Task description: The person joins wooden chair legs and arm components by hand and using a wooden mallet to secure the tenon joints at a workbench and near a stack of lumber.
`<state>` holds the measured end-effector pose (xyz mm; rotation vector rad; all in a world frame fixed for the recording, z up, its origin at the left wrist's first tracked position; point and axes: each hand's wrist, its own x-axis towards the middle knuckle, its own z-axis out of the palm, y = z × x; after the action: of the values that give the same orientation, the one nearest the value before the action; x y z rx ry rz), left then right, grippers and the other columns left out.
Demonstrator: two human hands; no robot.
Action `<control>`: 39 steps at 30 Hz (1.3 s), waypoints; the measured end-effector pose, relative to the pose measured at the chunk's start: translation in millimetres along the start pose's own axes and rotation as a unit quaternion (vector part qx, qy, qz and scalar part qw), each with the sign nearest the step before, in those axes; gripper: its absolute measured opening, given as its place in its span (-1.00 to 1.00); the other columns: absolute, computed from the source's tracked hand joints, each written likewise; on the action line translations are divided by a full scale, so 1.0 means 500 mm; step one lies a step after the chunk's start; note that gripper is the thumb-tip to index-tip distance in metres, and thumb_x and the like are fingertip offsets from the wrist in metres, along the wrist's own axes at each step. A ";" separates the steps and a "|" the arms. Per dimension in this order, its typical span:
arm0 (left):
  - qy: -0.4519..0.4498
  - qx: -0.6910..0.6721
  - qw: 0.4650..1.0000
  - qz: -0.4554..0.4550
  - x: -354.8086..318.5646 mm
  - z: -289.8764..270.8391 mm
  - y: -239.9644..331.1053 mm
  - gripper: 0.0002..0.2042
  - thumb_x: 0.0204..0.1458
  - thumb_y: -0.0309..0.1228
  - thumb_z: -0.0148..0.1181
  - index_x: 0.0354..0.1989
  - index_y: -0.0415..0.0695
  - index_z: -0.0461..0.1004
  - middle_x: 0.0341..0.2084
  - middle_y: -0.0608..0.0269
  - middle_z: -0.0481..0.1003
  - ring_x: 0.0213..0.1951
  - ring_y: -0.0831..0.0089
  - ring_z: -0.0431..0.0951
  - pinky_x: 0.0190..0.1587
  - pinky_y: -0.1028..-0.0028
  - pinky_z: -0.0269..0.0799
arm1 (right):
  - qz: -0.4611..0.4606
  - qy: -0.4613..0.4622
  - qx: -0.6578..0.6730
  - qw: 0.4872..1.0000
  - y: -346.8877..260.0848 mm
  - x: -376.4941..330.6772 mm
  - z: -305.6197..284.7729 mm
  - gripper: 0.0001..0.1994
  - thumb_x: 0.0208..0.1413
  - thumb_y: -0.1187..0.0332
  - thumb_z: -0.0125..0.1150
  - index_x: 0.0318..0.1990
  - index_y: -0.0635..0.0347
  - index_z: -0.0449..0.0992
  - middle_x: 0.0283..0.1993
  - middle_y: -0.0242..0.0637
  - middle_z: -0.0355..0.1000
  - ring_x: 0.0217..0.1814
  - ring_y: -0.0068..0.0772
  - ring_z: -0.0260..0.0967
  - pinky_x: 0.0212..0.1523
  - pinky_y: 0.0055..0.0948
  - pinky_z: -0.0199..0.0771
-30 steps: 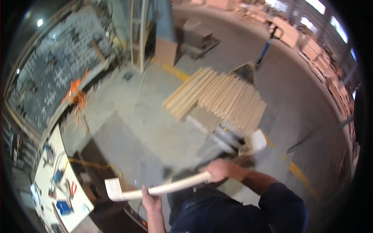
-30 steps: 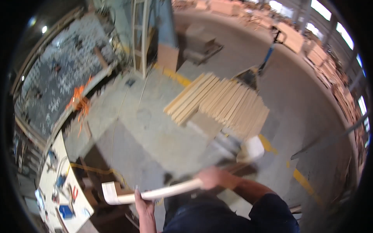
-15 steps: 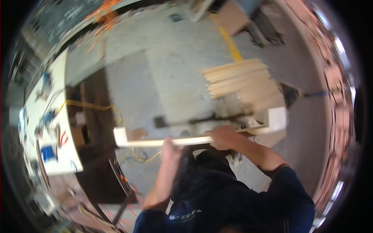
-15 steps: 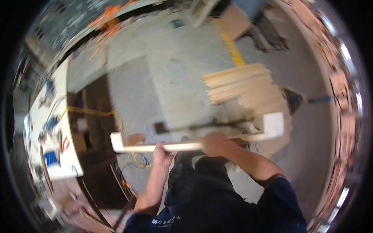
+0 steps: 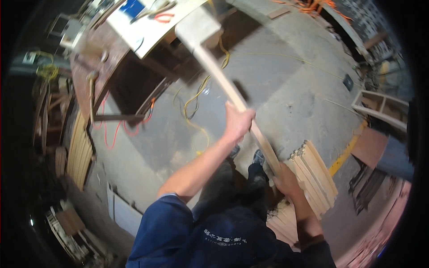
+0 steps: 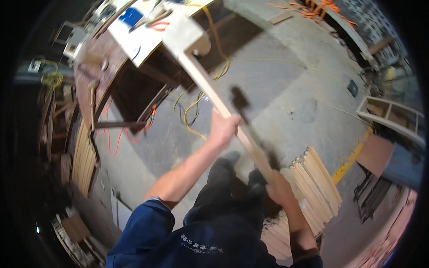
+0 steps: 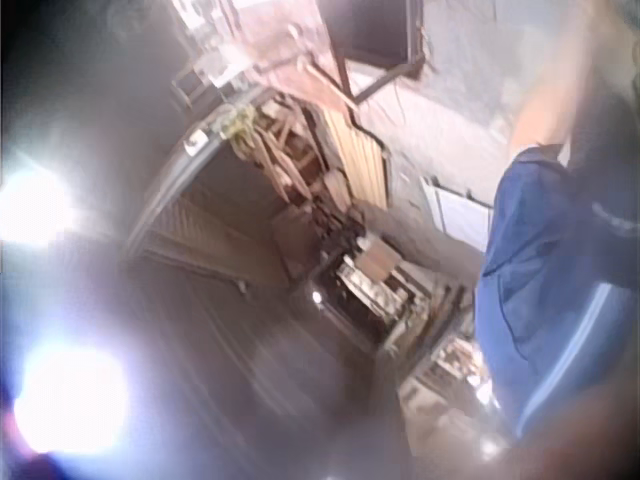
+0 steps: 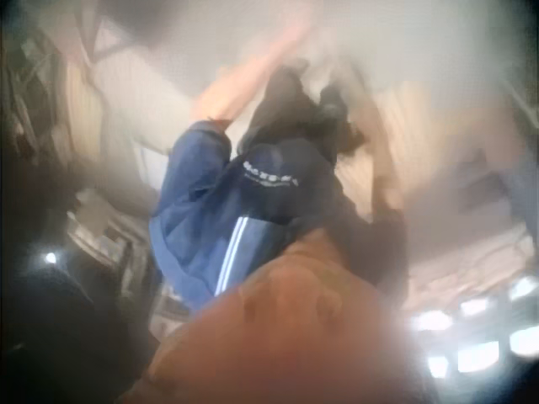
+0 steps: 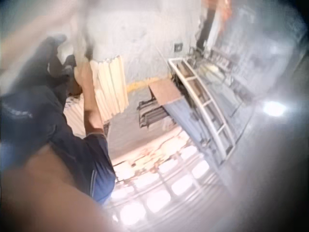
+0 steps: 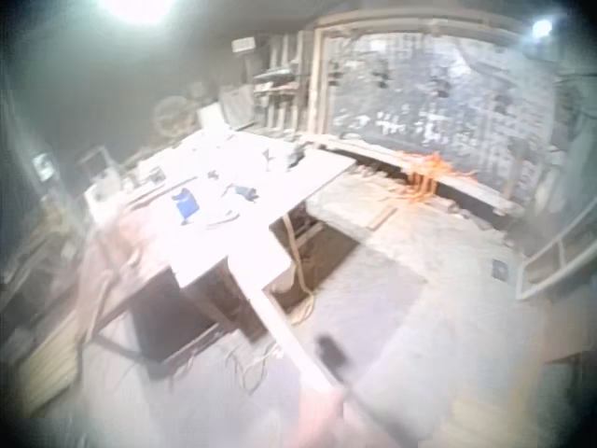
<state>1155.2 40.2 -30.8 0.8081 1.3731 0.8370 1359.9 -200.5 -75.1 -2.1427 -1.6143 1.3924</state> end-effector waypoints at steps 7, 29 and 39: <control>0.113 0.204 0.965 0.117 -0.031 -0.144 0.074 -0.49 -0.18 -0.48 0.30 -0.08 -0.37 0.17 -0.34 0.03 0.43 -0.31 0.26 0.55 -0.27 0.26 0.56 | -0.225 -0.048 0.006 0.973 -0.045 0.156 0.213 -0.36 0.06 0.27 0.31 0.28 0.32 0.24 0.12 0.24 0.39 0.20 0.32 0.36 0.23 -0.02 0.40; 0.200 0.318 0.911 -0.168 -0.203 -1.063 -0.779 -0.49 -0.18 -0.58 0.24 0.00 -0.34 0.22 -0.18 -0.14 0.42 -0.06 -0.05 0.52 0.02 0.15 0.47 | 0.096 -0.249 -0.270 0.925 0.310 0.369 0.521 -0.41 0.06 0.14 0.29 0.22 0.27 0.46 -0.01 0.04 0.62 0.11 0.07 0.56 0.17 -0.13 0.54; 0.180 0.294 0.917 -0.201 -0.161 -1.313 -1.362 -0.45 -0.22 -0.60 0.18 0.06 -0.29 0.27 -0.26 0.12 0.42 -0.23 0.28 0.50 -0.16 0.28 0.51 | -0.101 -0.230 -0.286 0.925 0.104 0.929 1.110 -0.38 0.15 -0.07 0.26 0.18 0.26 0.49 0.13 0.17 0.51 0.20 0.16 0.45 0.20 -0.03 0.50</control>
<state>520.0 -360.8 -611.1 0.7952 2.0883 0.2416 1004.1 -71.8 -694.2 -1.8853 -2.6170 1.5830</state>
